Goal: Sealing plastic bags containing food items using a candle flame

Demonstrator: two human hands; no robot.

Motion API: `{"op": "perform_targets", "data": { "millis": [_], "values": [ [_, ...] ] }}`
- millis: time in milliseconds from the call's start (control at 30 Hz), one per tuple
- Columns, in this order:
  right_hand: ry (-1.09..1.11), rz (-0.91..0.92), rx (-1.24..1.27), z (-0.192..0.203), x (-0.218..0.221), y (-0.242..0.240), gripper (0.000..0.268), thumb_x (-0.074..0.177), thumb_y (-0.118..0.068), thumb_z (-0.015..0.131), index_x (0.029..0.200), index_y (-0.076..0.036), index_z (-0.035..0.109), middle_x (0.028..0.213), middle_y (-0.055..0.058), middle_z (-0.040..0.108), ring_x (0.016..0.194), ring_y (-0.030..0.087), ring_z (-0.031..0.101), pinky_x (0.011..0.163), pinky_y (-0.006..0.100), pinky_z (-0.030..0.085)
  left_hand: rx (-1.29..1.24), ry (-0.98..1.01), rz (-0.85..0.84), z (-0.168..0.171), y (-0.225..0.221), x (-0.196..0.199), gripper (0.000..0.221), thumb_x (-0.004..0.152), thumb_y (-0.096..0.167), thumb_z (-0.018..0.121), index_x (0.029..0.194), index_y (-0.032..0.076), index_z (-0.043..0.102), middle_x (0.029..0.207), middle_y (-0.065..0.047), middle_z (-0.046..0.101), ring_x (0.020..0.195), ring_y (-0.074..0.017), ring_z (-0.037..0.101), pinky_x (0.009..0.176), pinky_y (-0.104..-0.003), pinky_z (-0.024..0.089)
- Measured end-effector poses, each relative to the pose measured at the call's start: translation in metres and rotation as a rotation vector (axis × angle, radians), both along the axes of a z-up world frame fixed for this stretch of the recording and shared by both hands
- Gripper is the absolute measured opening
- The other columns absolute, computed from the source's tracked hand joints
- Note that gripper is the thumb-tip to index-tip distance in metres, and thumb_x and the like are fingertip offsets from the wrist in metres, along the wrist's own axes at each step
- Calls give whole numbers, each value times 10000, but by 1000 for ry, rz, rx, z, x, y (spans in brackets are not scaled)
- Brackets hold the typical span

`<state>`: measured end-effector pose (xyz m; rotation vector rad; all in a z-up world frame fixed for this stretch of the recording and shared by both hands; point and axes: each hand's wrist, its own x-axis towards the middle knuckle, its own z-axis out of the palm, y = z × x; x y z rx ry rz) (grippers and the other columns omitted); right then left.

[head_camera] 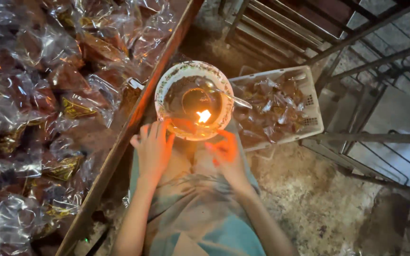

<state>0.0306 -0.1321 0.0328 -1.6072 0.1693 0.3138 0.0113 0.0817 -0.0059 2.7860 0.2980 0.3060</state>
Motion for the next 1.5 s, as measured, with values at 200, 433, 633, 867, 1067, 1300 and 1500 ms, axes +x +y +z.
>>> {"op": "perform_targets", "data": {
  "millis": [200,433,633,867,1067,1300,1500],
  "values": [
    [26,36,-56,-51,-12,22,143,951,-132,760,1032,-14,747,896,115,755,776,139,698,693,274,607,-21,30,16,-12,4,-20,162,942,348,680,1098,324,644,1085,131,602,1141,-193,506,923,-532,373],
    [-230,225,-312,4,-18,21,90,948,-199,771,945,-113,798,865,48,762,869,197,763,838,322,603,-679,154,334,12,-29,-33,402,982,234,665,1342,161,501,1273,-32,550,1128,-288,600,966,-657,388],
    [-356,302,-344,-13,-9,11,70,935,-197,777,977,-152,809,885,32,747,865,185,758,845,323,601,-125,19,-65,31,-19,-12,689,802,151,747,1448,221,520,1513,-10,477,1358,-336,436,1011,-569,399],
    [-326,318,-204,-15,-8,-5,148,1019,-153,647,1011,-86,778,897,72,709,856,171,671,883,350,558,-52,17,-162,-18,4,-5,451,770,262,788,1189,335,639,1193,122,586,1222,-211,468,967,-548,304],
    [-275,187,-150,13,-5,2,276,1074,-220,584,885,-60,705,782,44,604,819,163,553,874,314,500,-59,-148,-63,60,7,-35,252,785,281,808,989,227,672,996,63,629,1146,-188,536,954,-483,312],
    [-794,301,-264,67,-2,21,157,829,13,746,955,-73,784,1187,151,589,999,315,594,888,399,544,-114,-497,-3,77,14,-59,249,836,176,783,1042,314,762,1032,110,706,1041,-197,629,984,-456,265],
    [-965,273,-378,107,-20,28,444,681,-51,844,1098,-138,718,1344,127,443,1216,305,482,975,408,515,-115,-573,7,139,3,-88,261,813,118,780,1024,270,789,1093,137,742,1132,-172,594,1121,-455,261]
  ]
}}
